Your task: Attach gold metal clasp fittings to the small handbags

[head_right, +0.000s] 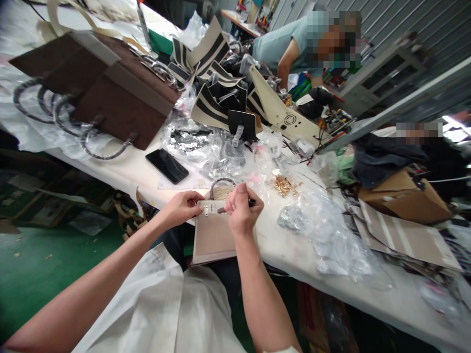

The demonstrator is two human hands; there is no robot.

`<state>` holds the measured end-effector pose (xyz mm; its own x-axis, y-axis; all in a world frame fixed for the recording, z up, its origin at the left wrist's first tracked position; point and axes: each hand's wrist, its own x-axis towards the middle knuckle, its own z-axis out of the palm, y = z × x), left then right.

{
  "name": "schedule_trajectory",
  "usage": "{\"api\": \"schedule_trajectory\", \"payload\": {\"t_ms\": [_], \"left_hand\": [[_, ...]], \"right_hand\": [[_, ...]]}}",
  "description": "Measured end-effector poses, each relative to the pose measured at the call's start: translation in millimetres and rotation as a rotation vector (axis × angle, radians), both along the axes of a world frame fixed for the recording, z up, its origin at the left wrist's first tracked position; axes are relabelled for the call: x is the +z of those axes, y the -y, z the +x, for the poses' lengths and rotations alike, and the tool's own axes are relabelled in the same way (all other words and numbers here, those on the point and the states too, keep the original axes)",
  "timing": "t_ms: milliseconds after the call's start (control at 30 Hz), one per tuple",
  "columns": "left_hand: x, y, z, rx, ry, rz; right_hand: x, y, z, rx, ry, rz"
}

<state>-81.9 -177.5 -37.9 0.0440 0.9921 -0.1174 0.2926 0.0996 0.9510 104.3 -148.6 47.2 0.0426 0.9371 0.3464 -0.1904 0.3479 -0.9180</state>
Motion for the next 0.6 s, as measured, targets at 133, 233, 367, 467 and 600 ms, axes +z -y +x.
{"api": "schedule_trajectory", "payload": {"t_ms": [133, 233, 367, 467, 600], "left_hand": [[-0.2, 1, 4, 0.021, 0.001, -0.004], [-0.6, 1, 6, 0.038, 0.008, -0.021], [-1.3, -3, 5, 0.008, 0.007, -0.065], [-3.4, -9, 4, 0.001, -0.013, -0.112], [-4.2, -13, 6, 0.056, -0.052, -0.087]], "right_hand": [[-17.8, 9, -30, 0.009, -0.004, -0.058], [-27.6, 7, -35, -0.010, 0.015, -0.078], [-32.8, 3, -35, -0.005, 0.053, -0.076], [-34.4, 3, -36, -0.018, 0.082, -0.088], [-36.2, 8, -37, -0.034, 0.061, -0.076]]}}
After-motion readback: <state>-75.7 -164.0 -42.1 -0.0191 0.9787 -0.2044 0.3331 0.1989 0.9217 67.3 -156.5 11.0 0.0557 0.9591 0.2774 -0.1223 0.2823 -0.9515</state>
